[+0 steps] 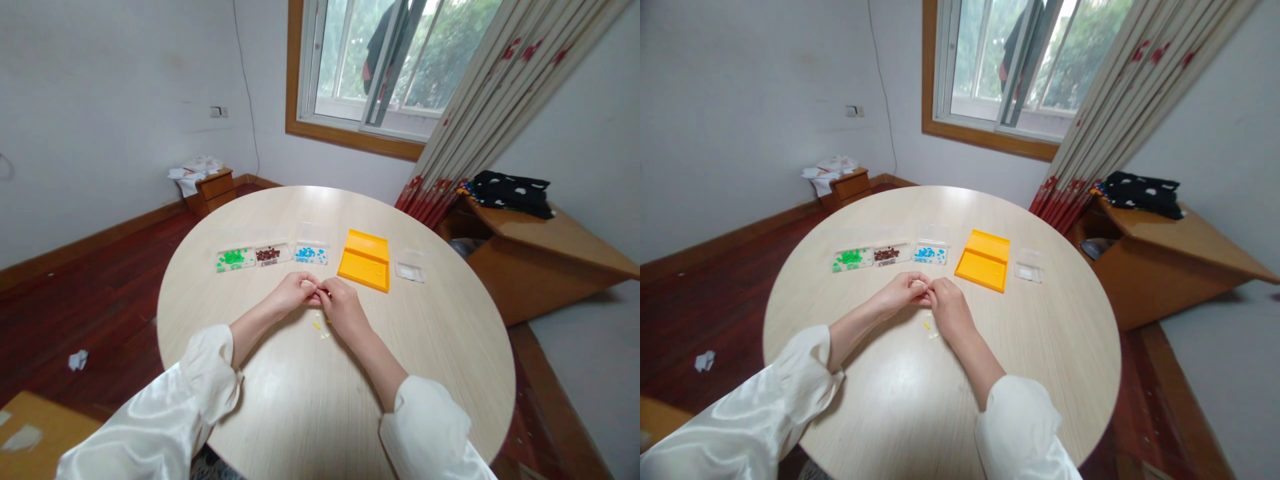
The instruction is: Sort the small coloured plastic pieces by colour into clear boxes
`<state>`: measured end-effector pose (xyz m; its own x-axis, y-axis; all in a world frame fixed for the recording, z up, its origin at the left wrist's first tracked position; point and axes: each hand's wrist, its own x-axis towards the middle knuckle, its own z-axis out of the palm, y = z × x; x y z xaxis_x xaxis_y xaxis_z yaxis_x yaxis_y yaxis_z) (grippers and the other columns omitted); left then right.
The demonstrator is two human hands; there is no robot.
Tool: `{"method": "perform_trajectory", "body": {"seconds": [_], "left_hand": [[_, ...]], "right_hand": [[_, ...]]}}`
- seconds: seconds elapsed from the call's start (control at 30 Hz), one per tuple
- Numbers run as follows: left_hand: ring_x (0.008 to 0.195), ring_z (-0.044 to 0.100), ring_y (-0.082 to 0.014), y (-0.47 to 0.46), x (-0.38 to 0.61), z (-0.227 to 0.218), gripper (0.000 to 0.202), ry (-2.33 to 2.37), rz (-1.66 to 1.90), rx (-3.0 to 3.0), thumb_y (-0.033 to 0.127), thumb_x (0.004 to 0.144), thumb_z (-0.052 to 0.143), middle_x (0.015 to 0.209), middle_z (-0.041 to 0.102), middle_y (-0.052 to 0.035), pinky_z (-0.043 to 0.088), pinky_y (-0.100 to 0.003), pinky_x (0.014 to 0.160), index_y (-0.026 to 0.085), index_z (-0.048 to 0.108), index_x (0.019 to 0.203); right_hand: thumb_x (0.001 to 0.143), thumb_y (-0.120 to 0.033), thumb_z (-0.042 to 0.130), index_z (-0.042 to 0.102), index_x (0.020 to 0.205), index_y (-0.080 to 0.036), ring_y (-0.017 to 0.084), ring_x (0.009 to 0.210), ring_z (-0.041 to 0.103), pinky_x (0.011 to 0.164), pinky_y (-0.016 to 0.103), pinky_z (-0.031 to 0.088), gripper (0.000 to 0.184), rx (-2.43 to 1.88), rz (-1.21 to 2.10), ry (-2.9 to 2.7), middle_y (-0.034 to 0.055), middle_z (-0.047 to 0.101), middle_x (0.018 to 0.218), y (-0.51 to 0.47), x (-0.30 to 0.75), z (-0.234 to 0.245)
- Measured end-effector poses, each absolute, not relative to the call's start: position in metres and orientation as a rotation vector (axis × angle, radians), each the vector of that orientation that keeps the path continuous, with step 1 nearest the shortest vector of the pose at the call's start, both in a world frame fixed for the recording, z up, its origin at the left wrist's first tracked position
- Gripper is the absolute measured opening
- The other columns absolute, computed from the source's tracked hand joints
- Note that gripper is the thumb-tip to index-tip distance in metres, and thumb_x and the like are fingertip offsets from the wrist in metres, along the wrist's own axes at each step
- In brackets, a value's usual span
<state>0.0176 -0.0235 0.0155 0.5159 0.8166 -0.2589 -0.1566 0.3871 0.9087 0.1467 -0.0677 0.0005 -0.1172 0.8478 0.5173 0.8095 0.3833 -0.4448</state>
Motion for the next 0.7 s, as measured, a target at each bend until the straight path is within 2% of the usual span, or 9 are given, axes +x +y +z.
{"method": "perform_trajectory", "body": {"seconds": [0.37,0.57,0.7], "left_hand": [[0.055,0.066,-0.0109,-0.0227,0.0162,0.0149,0.015,0.812,0.753,0.851,0.000,0.077,0.060,0.060,0.067,-0.0056,0.055,-0.020,0.060,0.010,0.053,0.069],[0.054,0.064,-0.0093,-0.0232,0.0169,0.0139,0.018,0.821,0.748,0.812,-0.001,0.082,0.051,0.058,0.065,-0.0038,0.055,-0.021,0.063,0.011,0.053,0.068],[0.059,0.065,-0.0115,-0.0208,0.0144,0.0153,0.016,0.730,0.686,0.766,-0.001,0.081,0.051,0.064,0.066,-0.0085,0.055,-0.024,0.067,0.007,0.057,0.068]], "right_hand": [[0.084,-0.011,0.052,0.062,0.073,-0.017,0.016,0.065,0.059,0.062,0.025,0.045,0.015,-1.393,0.084,-1.819,0.0043,0.065,0.071,-0.0688,0.1447,0.0034],[0.085,-0.010,0.050,0.064,0.078,-0.017,0.017,0.069,0.061,0.064,0.027,0.047,0.016,-1.366,0.043,-1.836,0.0052,0.066,0.074,-0.0688,0.1435,0.0027],[0.087,-0.011,0.048,0.063,0.082,-0.016,0.018,0.072,0.060,0.066,0.028,0.047,0.017,-1.343,-0.017,-1.881,0.0067,0.065,0.076,-0.0684,0.1434,0.0018]]}}
